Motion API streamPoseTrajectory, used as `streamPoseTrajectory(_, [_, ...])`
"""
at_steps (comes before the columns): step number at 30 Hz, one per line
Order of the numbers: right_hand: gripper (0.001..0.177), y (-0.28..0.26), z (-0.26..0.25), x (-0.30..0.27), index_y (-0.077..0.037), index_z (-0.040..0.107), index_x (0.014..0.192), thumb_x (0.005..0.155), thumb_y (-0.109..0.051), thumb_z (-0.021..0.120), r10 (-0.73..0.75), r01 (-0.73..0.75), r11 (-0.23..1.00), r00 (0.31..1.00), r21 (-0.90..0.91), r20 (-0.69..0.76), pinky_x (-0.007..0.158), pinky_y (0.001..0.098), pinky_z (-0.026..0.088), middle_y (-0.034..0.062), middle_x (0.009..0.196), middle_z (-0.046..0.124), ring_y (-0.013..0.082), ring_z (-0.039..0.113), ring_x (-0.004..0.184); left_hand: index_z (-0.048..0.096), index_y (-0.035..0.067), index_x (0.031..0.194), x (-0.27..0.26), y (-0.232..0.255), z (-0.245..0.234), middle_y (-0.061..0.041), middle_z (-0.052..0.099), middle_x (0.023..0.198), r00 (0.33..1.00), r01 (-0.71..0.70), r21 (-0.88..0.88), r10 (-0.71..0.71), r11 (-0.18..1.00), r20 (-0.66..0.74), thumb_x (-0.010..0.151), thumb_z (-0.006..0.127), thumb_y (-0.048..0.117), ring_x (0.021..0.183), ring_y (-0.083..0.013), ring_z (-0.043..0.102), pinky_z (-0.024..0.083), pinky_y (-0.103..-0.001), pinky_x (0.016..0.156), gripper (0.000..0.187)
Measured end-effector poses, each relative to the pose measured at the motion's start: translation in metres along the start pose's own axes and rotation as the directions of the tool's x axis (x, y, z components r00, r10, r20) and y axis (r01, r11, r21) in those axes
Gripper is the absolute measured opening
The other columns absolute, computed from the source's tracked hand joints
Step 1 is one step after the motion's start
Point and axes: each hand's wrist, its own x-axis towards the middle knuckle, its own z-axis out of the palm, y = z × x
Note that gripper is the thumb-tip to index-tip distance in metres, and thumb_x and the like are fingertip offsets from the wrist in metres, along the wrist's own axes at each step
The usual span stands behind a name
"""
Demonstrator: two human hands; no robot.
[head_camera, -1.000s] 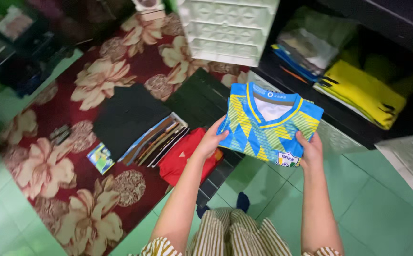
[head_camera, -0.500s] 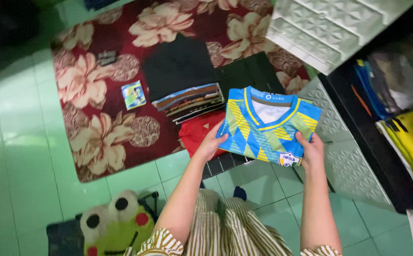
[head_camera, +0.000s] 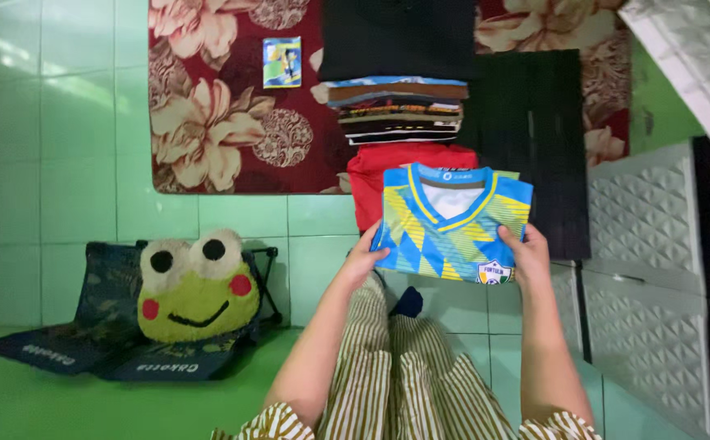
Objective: The person takes folded shirts and shorts from a cabinet and places them on a small table. They handle each item one at a time, stacking them neatly on the table.
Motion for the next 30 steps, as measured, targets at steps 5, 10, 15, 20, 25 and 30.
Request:
streamPoseTrajectory(5, [0.027,0.045,0.04,0.021,0.0,0.07,0.118,0.093,-0.006,0.076,-0.031,0.048,0.994,0.985,-0.099,0.168,0.084,0.0284,0.056,0.0046,0.11,0.073,0.0103,0.067,0.094,0.028,0.011,0.163,-0.007,-0.038,-0.047,-0.009,0.048,0.155,1.0,-0.028,0.142,0.029,0.989,-0.008,0.081,0.063,-0.016,0.137,-0.0186,0.049,0.037,-0.031,0.114,0.093])
streamPoseTrajectory(10, [0.027,0.038,0.066,0.059,-0.001,0.07,0.119,0.094,-0.008,0.075,-0.074,0.127,0.967,0.97,-0.221,0.233,0.087,0.0255,0.053,0.0029,0.111,0.073,0.0082,0.065,0.097,0.024,0.011,0.164,0.02,-0.044,-0.062,-0.008,0.043,0.159,0.996,-0.069,0.172,0.077,0.983,-0.037,0.079,0.061,-0.017,0.141,-0.0178,0.045,0.034,-0.03,0.116,0.097])
streamPoseTrajectory(15, [0.022,0.023,0.081,0.098,0.002,0.071,0.116,0.098,-0.009,0.076,-0.248,0.33,0.832,0.94,-0.445,0.233,0.088,0.0267,0.053,0.0055,0.109,0.074,0.0095,0.064,0.098,0.024,0.009,0.164,0.055,-0.035,-0.069,-0.007,0.04,0.162,0.977,-0.206,0.117,0.211,0.972,-0.031,0.082,0.061,-0.019,0.145,-0.017,0.042,0.031,-0.029,0.119,0.094])
streamPoseTrajectory(20, [0.036,0.064,0.089,0.148,0.003,0.063,0.128,0.098,-0.011,0.077,-0.246,0.299,0.879,0.952,-0.371,0.185,0.092,0.029,0.054,0.0089,0.115,0.072,0.0131,0.065,0.102,0.027,0.009,0.163,0.091,-0.04,-0.085,-0.009,0.048,0.155,0.985,-0.135,0.159,0.151,0.978,-0.089,0.079,0.061,-0.018,0.136,-0.0188,0.05,0.039,-0.03,0.112,0.095])
streamPoseTrajectory(25, [0.065,0.126,0.078,0.162,0.004,0.046,0.14,0.086,-0.004,0.082,-0.149,0.166,0.794,0.986,-0.586,0.077,0.099,0.0343,0.052,0.0168,0.127,0.066,0.0226,0.065,0.114,0.04,0.005,0.155,0.104,-0.076,-0.091,-0.014,0.064,0.136,0.944,0.042,0.101,-0.007,0.994,-0.329,0.086,0.064,-0.011,0.119,-0.0211,0.063,0.051,-0.034,0.101,0.075])
streamPoseTrajectory(30, [0.07,0.126,0.078,0.154,0.004,0.043,0.143,0.083,0.01,0.078,-0.356,0.378,0.753,0.922,-0.539,0.151,0.109,0.036,0.047,0.02,0.137,0.062,0.026,0.061,0.126,0.048,-0.003,0.146,0.116,-0.102,-0.092,-0.013,0.067,0.134,0.906,-0.216,0.136,0.25,0.967,-0.342,0.087,0.065,-0.014,0.12,-0.0187,0.066,0.05,-0.031,0.103,0.062])
